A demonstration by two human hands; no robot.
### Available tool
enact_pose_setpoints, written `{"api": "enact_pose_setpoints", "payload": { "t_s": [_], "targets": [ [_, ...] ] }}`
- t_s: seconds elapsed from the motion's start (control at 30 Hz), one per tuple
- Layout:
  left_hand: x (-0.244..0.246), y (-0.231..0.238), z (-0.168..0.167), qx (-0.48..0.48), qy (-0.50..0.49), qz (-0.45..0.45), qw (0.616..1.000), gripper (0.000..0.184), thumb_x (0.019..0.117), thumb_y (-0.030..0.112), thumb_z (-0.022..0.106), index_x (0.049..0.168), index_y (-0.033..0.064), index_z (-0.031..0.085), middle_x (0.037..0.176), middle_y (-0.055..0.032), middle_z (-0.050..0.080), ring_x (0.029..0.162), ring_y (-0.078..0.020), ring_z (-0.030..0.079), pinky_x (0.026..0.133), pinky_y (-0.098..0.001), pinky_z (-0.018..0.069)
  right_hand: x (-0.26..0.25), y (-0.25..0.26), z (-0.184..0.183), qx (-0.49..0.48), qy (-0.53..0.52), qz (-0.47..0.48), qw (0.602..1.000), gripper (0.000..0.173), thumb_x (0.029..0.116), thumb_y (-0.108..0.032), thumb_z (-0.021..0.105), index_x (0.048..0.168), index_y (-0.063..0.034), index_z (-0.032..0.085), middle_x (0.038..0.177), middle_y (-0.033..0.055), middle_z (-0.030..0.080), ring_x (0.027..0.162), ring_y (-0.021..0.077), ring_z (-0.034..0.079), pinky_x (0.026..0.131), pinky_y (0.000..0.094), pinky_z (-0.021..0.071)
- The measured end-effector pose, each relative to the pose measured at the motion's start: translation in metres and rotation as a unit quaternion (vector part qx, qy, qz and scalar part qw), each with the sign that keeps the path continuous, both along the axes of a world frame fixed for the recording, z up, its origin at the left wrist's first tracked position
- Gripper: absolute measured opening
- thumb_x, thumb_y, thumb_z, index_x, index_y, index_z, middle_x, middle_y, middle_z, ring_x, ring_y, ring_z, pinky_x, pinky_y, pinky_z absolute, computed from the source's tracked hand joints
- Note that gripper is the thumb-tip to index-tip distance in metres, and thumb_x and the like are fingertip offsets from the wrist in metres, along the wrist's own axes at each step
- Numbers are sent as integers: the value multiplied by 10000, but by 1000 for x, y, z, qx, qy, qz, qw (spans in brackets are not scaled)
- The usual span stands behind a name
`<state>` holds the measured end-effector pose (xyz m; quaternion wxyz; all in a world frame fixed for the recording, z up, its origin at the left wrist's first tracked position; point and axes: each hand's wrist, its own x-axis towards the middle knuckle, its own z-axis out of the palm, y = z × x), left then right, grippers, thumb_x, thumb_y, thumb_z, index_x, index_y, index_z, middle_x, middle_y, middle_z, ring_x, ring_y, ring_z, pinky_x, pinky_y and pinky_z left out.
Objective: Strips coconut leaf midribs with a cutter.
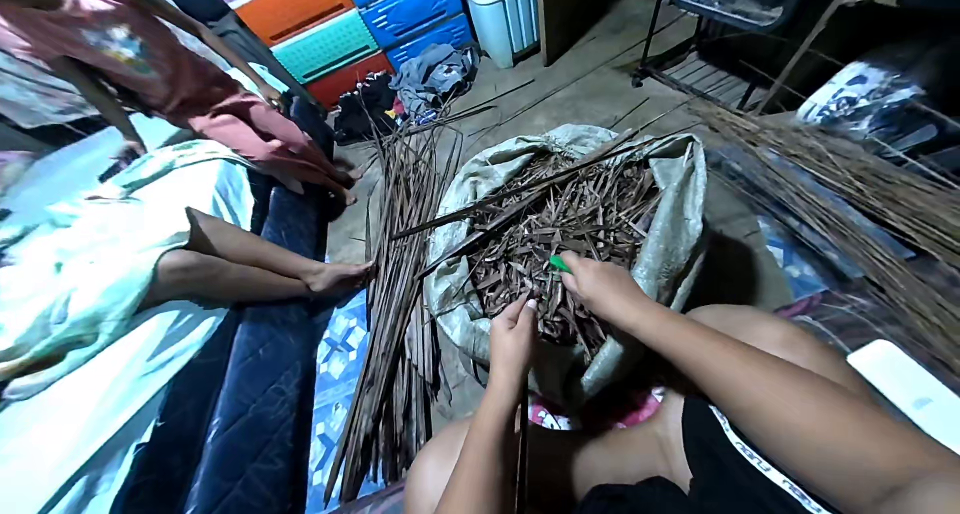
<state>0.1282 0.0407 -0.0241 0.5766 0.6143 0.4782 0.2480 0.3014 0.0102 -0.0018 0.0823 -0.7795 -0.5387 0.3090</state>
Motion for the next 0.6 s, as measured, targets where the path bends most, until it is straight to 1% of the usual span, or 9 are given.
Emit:
{"api": "enact_pose_setpoints", "payload": {
  "t_s": [0.1, 0.17, 0.2, 0.23, 0.3, 0.33, 0.4, 0.47, 0.6],
  "targets": [
    [0, 1, -1, -2, -8, 2, 1000, 312, 1090, 115, 457, 1262, -29, 673, 619, 41, 491, 461, -33, 421, 437, -205, 381, -3, -11, 3, 43, 57, 33, 997, 415, 1116, -312, 404, 1414, -57, 539, 1160, 254, 688, 1094, 449, 674, 911, 641, 506],
    [-1, 2, -3, -9, -19, 9, 1000, 297, 1089, 114, 458, 1206, -52, 674, 625, 33, 507, 465, -30, 441, 440, -201, 401, -12, -22, 1, 50, 87, 67, 993, 458, 1114, -391, 398, 1399, -72, 561, 1109, 240, 701, 1049, 438, 685, 884, 647, 510],
    [-1, 2, -4, -14, -28, 11, 999, 290, 1086, 107, 452, 1183, -58, 671, 629, 33, 508, 465, -26, 441, 440, -196, 399, -15, -24, 0, 45, 91, 76, 992, 490, 1116, -434, 378, 1399, -78, 560, 1100, 233, 702, 1048, 430, 684, 885, 643, 508],
    [-1, 2, -4, -18, -35, 12, 999, 288, 1086, 102, 449, 1180, -62, 666, 626, 34, 504, 461, -24, 440, 437, -193, 402, -16, -25, -1, 41, 89, 77, 992, 514, 1119, -455, 359, 1404, -75, 554, 1107, 236, 700, 1060, 431, 683, 895, 642, 507],
    [-1, 1, -2, -23, -44, 5, 999, 306, 1089, 101, 445, 1240, -58, 658, 614, 40, 489, 450, -26, 425, 426, -196, 393, -10, -20, -1, 34, 66, 65, 995, 538, 1125, -461, 334, 1429, -64, 533, 1164, 251, 693, 1109, 447, 673, 924, 650, 501],
    [0, 0, 0, -24, -47, 2, 999, 317, 1088, 100, 442, 1268, -49, 658, 606, 46, 486, 443, -24, 412, 419, -194, 380, -6, -16, -1, 26, 57, 55, 997, 546, 1126, -462, 327, 1450, -66, 520, 1200, 254, 684, 1143, 449, 662, 950, 649, 492],
    [0, -2, 1, -30, -47, 0, 998, 327, 1093, 105, 435, 1291, -36, 654, 603, 47, 491, 444, -29, 411, 421, -199, 377, 1, -11, -1, 21, 55, 40, 997, 544, 1123, -471, 337, 1455, -81, 520, 1212, 247, 683, 1155, 443, 657, 960, 647, 487],
    [0, -3, 1, -34, -46, 3, 998, 326, 1094, 115, 439, 1288, -31, 657, 609, 43, 492, 447, -35, 418, 423, -204, 385, 3, -13, -2, 27, 83, 44, 995, 530, 1118, -472, 363, 1464, -105, 525, 1217, 233, 686, 1151, 428, 658, 965, 645, 481],
    [-1, -5, 0, -40, -63, 13, 997, 295, 1088, 93, 443, 1220, -70, 650, 598, 38, 493, 439, -28, 421, 417, -193, 389, 0, -20, -1, 35, 144, 66, 987, 508, 1112, -455, 408, 1465, -117, 542, 1234, 228, 681, 1154, 413, 655, 976, 651, 473]
  ]
}}
